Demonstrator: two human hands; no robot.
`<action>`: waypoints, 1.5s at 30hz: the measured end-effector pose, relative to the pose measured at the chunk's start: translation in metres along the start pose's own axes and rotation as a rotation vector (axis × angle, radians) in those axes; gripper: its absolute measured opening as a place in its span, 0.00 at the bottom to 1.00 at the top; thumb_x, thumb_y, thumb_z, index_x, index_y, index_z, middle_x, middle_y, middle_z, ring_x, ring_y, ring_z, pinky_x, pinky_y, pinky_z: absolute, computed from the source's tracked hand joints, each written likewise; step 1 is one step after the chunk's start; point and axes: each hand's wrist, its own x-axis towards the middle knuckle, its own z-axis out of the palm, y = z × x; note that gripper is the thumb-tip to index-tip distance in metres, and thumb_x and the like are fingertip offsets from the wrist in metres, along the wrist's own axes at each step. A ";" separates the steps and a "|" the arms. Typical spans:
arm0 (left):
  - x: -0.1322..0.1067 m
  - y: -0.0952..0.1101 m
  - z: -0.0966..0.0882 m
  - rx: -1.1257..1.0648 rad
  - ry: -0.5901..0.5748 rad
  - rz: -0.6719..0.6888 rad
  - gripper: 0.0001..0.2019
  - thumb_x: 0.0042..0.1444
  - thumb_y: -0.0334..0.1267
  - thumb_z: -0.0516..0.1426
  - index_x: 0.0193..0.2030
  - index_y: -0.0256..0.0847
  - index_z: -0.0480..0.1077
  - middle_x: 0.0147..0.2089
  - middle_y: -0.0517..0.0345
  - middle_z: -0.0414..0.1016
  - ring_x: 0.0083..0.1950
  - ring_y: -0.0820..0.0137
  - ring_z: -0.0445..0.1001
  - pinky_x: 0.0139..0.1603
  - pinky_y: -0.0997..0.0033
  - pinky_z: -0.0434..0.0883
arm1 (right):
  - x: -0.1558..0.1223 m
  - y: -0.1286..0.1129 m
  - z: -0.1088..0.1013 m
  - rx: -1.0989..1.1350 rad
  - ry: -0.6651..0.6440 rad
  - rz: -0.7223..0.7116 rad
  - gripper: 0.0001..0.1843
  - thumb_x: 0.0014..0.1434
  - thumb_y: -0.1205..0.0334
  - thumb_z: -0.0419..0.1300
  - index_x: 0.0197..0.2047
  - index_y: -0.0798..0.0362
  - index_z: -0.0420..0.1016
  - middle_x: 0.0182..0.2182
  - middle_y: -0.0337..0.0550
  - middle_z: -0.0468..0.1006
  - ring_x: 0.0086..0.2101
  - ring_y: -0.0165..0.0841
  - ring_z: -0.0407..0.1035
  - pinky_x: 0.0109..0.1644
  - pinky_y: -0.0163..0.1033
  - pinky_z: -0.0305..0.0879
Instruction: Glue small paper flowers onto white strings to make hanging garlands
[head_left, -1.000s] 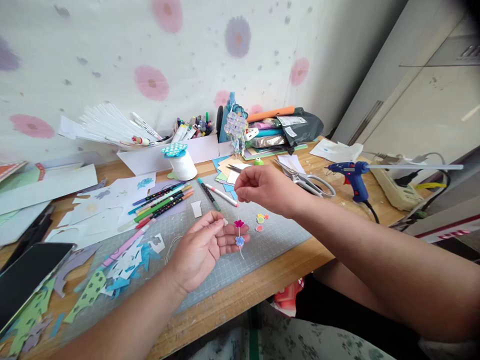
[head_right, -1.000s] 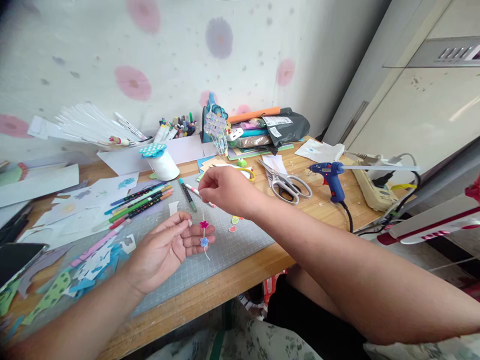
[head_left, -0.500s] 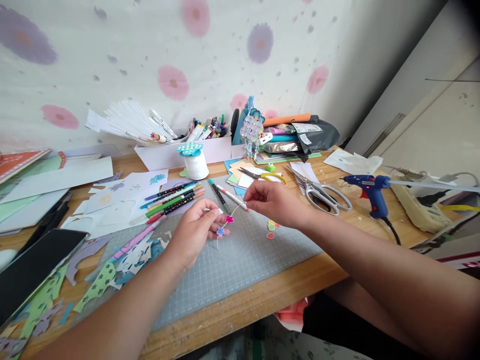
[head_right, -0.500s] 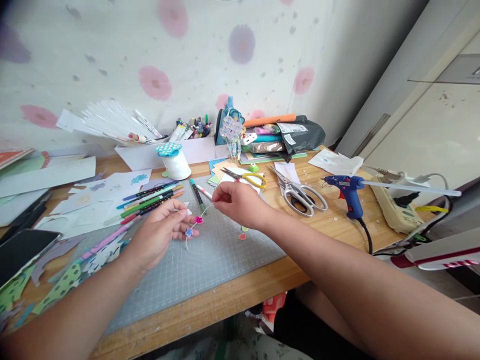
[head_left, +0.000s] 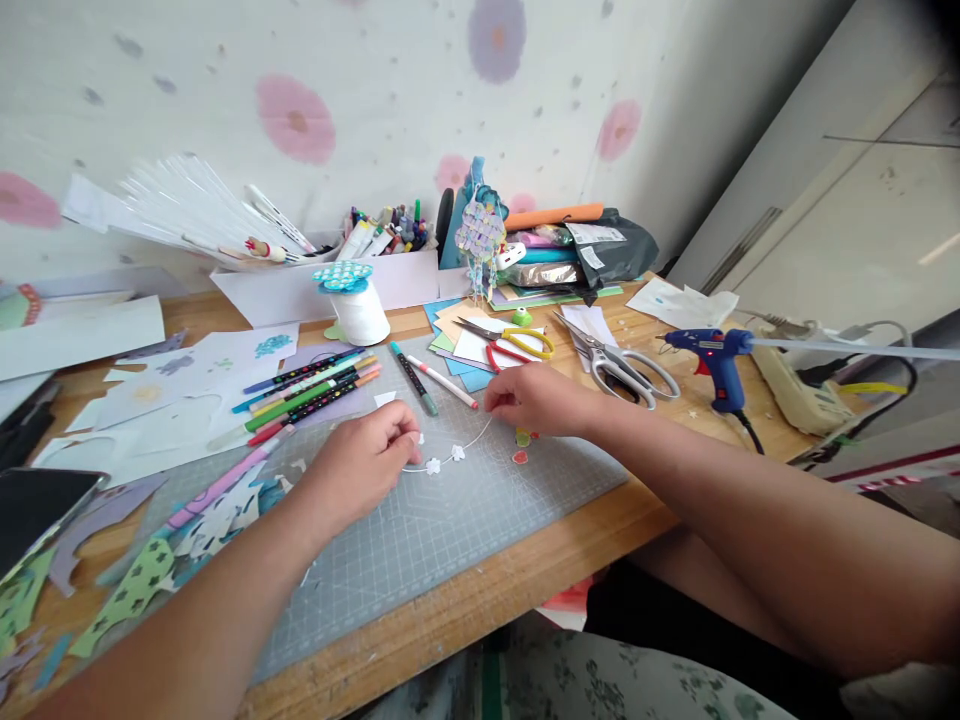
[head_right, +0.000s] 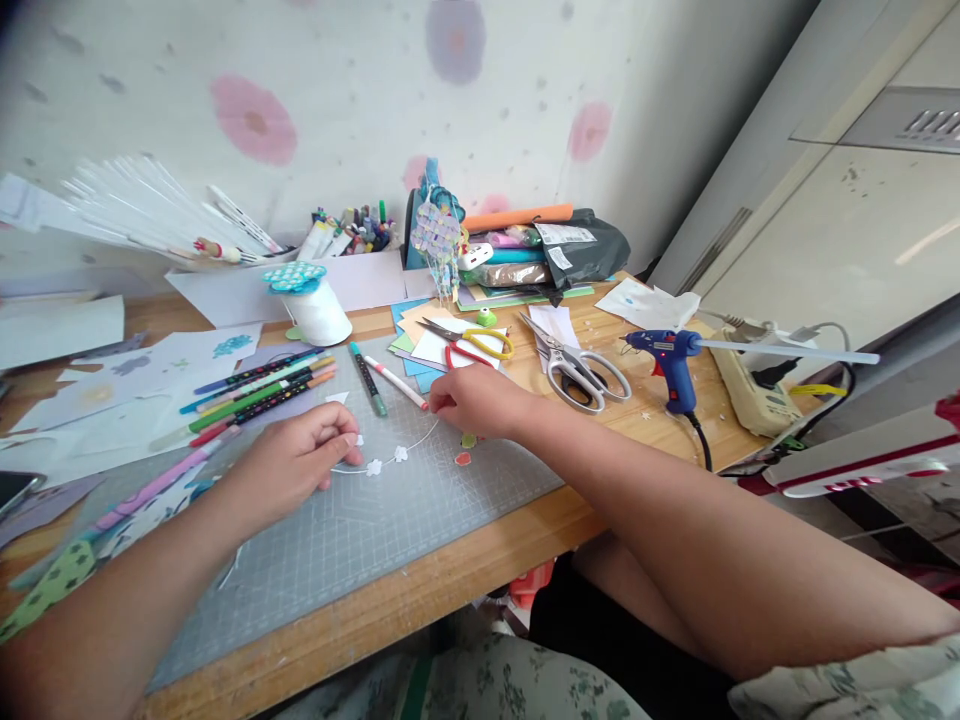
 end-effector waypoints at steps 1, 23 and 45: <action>0.001 -0.001 -0.001 0.077 0.024 0.026 0.05 0.55 0.41 0.50 0.31 0.45 0.63 0.29 0.64 0.77 0.25 0.69 0.70 0.28 0.70 0.62 | -0.002 0.003 -0.002 -0.035 0.010 -0.014 0.09 0.55 0.71 0.58 0.35 0.54 0.79 0.34 0.43 0.79 0.34 0.32 0.70 0.38 0.35 0.62; 0.000 0.008 0.014 -0.079 0.122 0.092 0.07 0.55 0.43 0.54 0.30 0.44 0.69 0.25 0.64 0.69 0.27 0.70 0.66 0.28 0.72 0.61 | -0.039 0.028 -0.007 0.035 -0.071 -0.330 0.07 0.56 0.66 0.62 0.39 0.54 0.79 0.34 0.45 0.75 0.35 0.34 0.68 0.41 0.38 0.64; 0.012 0.049 0.052 0.341 0.145 0.564 0.07 0.55 0.30 0.55 0.29 0.43 0.72 0.31 0.59 0.77 0.37 0.65 0.72 0.40 0.65 0.67 | -0.043 0.032 -0.010 0.120 0.064 -0.244 0.07 0.54 0.74 0.59 0.32 0.56 0.77 0.31 0.43 0.78 0.33 0.31 0.70 0.38 0.34 0.63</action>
